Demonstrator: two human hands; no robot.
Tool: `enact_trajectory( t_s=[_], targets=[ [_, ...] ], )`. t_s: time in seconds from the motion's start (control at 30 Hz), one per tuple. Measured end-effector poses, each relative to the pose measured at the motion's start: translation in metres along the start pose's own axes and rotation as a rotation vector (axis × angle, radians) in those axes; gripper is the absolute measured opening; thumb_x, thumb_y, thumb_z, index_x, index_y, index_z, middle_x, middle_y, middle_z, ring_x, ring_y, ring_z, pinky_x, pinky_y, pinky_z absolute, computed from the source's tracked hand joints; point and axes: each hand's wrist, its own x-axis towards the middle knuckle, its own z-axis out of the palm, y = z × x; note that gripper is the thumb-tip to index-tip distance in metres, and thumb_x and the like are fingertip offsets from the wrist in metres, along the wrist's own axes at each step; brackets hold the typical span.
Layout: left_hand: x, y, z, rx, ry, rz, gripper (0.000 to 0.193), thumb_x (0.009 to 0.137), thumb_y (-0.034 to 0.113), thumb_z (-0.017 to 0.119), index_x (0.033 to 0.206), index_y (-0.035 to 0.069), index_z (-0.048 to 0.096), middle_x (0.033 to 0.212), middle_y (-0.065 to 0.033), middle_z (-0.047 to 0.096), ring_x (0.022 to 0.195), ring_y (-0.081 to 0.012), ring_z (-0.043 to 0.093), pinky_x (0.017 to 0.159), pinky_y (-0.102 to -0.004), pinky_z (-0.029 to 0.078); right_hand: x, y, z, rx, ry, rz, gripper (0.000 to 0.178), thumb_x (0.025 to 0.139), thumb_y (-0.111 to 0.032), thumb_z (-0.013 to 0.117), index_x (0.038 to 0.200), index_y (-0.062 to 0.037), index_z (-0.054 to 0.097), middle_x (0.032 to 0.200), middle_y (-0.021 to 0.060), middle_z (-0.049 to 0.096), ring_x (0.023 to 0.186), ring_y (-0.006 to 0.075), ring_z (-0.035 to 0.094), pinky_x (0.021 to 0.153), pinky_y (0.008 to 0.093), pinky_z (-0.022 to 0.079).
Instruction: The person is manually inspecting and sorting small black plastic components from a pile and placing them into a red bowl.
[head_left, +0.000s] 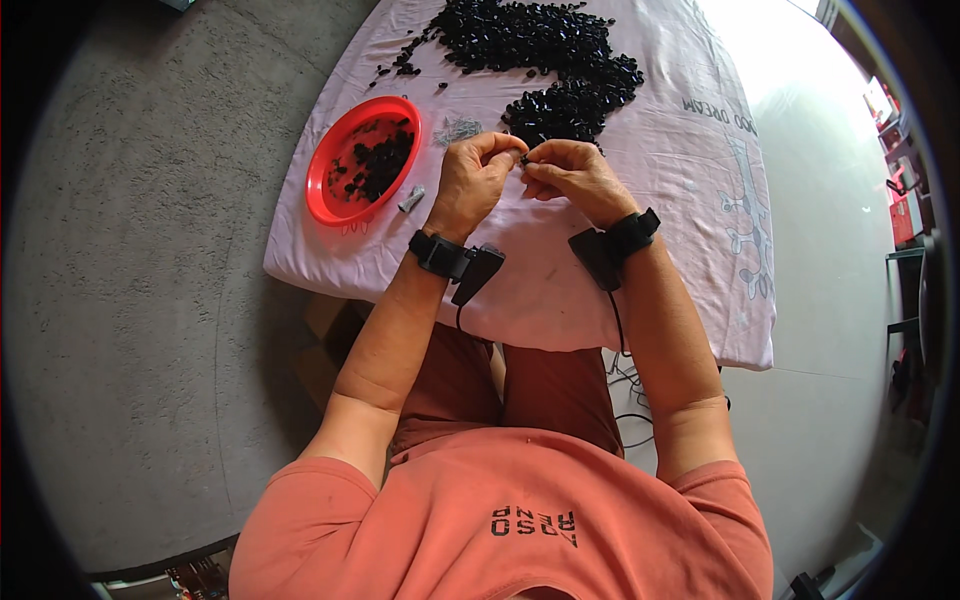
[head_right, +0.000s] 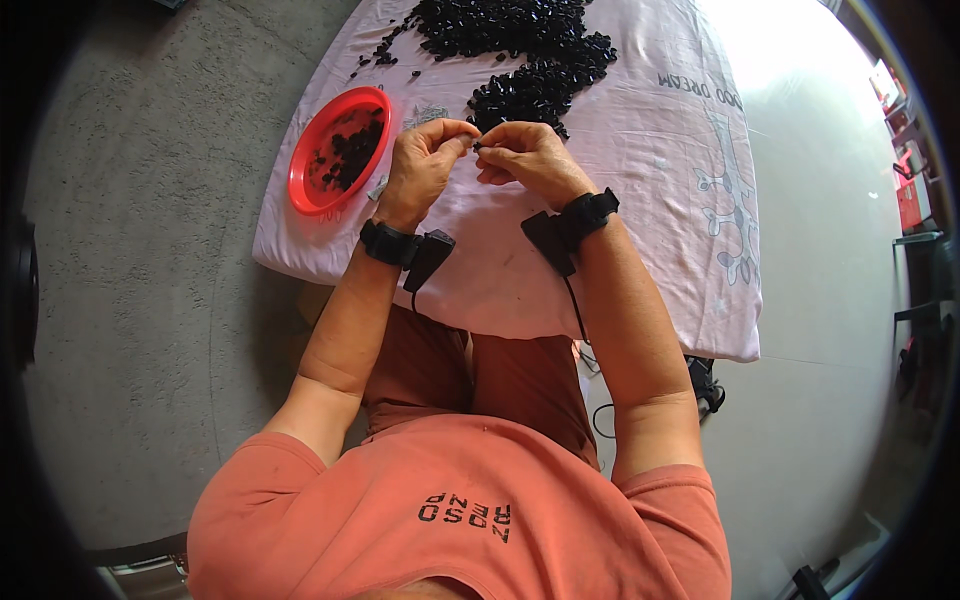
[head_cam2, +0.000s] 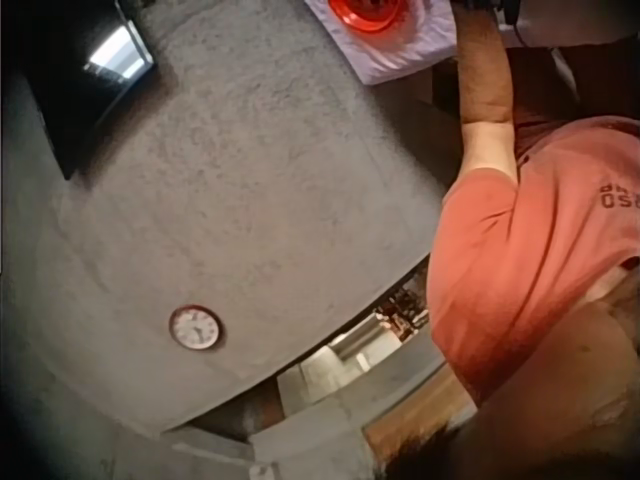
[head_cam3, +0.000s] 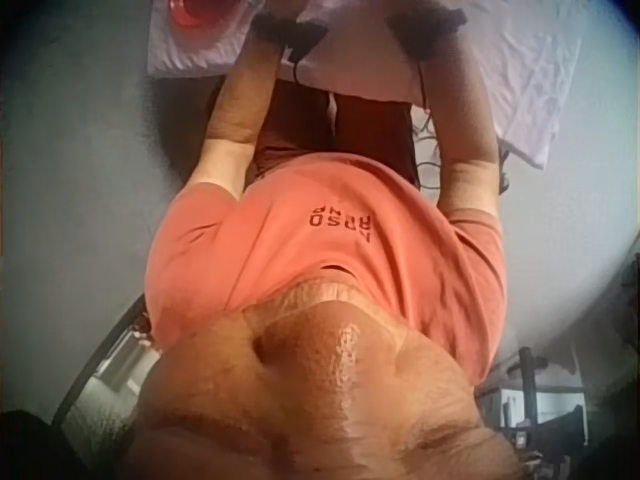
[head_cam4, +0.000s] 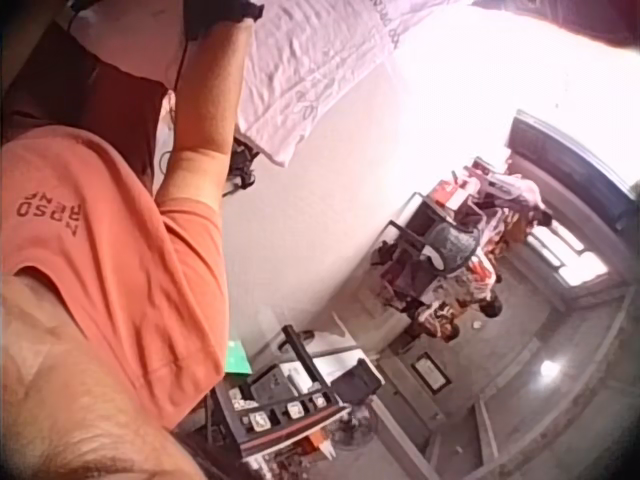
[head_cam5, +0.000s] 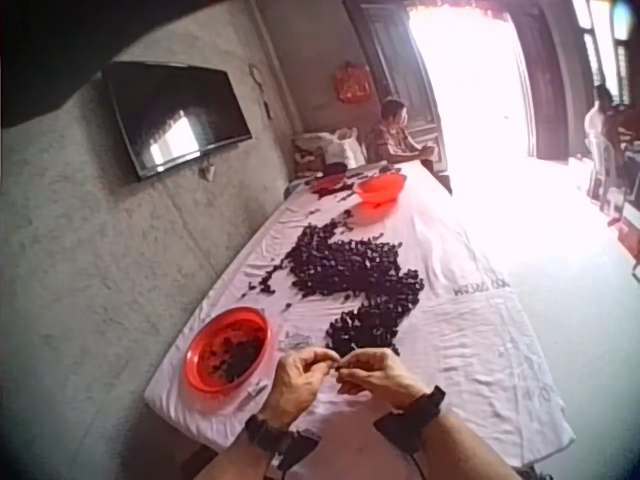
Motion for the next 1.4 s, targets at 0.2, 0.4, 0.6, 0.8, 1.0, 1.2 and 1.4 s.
enact_trajectory(
  t_s=[0.2, 0.4, 0.6, 0.8, 1.0, 1.2, 1.4],
  targets=[
    [-0.001, -0.001, 0.002, 0.182, 0.035, 0.063, 0.009, 0.091, 0.003, 0.064, 0.095, 0.000, 0.071, 0.084, -0.0036, 0.070, 0.075, -0.0077, 0.062, 0.067, -0.0235, 0.049, 0.000, -0.002, 0.002, -0.007, -0.002, 0.005, 0.017, 0.096, -0.012, 0.062, 0.106, 0.0013, 0.064, 0.092, 0.0073, 0.069, 0.082, 0.0143, 0.069, 0.072, 0.0255, 0.056],
    [-0.004, 0.000, 0.006, 0.328, 0.123, 0.225, 0.007, 0.087, 0.002, 0.066, 0.091, 0.002, 0.071, 0.081, -0.0068, 0.066, 0.073, -0.0150, 0.064, 0.066, -0.0275, 0.051, 0.001, -0.002, 0.002, 0.054, 0.010, -0.005, 0.020, 0.096, -0.012, 0.063, 0.108, 0.0027, 0.065, 0.094, 0.0100, 0.070, 0.082, 0.0172, 0.071, 0.076, 0.0275, 0.059],
    [-0.005, 0.004, 0.011, 0.290, 0.148, 0.284, 0.007, 0.086, 0.001, 0.067, 0.091, 0.003, 0.072, 0.085, -0.0065, 0.065, 0.075, -0.0171, 0.064, 0.067, -0.0281, 0.052, 0.001, 0.000, 0.000, 0.150, 0.032, -0.031, 0.020, 0.095, -0.010, 0.064, 0.105, 0.0063, 0.066, 0.092, 0.0130, 0.071, 0.081, 0.0194, 0.072, 0.074, 0.0289, 0.060],
    [-0.003, 0.006, 0.017, 0.227, 0.109, 0.270, 0.012, 0.087, 0.002, 0.069, 0.098, 0.003, 0.073, 0.095, -0.0056, 0.067, 0.085, -0.0153, 0.064, 0.075, -0.0269, 0.051, 0.001, 0.000, -0.005, 0.135, 0.098, -0.056, 0.018, 0.096, -0.013, 0.063, 0.106, 0.0012, 0.068, 0.091, 0.0093, 0.071, 0.081, 0.0154, 0.071, 0.073, 0.0256, 0.058],
    [0.000, 0.007, 0.018, 0.193, 0.191, 0.224, 0.011, 0.088, 0.004, 0.065, 0.097, 0.003, 0.073, 0.092, -0.0086, 0.068, 0.078, -0.0198, 0.066, 0.071, -0.0298, 0.052, -0.001, -0.002, -0.008, 0.143, 0.121, -0.042, 0.017, 0.095, -0.018, 0.065, 0.105, -0.0041, 0.070, 0.090, 0.0059, 0.072, 0.079, 0.0119, 0.069, 0.072, 0.0230, 0.055],
    [-0.014, -0.014, 0.010, 0.469, -0.057, 0.203, 0.012, 0.081, 0.006, 0.069, 0.093, 0.004, 0.070, 0.088, -0.0133, 0.066, 0.078, -0.0294, 0.065, 0.073, -0.0355, 0.053, 0.001, -0.003, -0.008, 0.144, 0.134, -0.038, 0.017, 0.095, -0.017, 0.065, 0.104, -0.0048, 0.070, 0.089, 0.0052, 0.072, 0.079, 0.0107, 0.069, 0.071, 0.0226, 0.055],
    [-0.020, -0.020, 0.018, 0.576, -0.101, 0.160, 0.015, 0.079, 0.008, 0.071, 0.093, 0.002, 0.069, 0.087, -0.0118, 0.066, 0.082, -0.0260, 0.066, 0.075, -0.0369, 0.052, -0.001, -0.004, -0.008, 0.156, 0.136, -0.038, 0.016, 0.095, -0.017, 0.065, 0.105, -0.0048, 0.070, 0.090, 0.0053, 0.072, 0.078, 0.0102, 0.068, 0.071, 0.0224, 0.055]
  ],
)
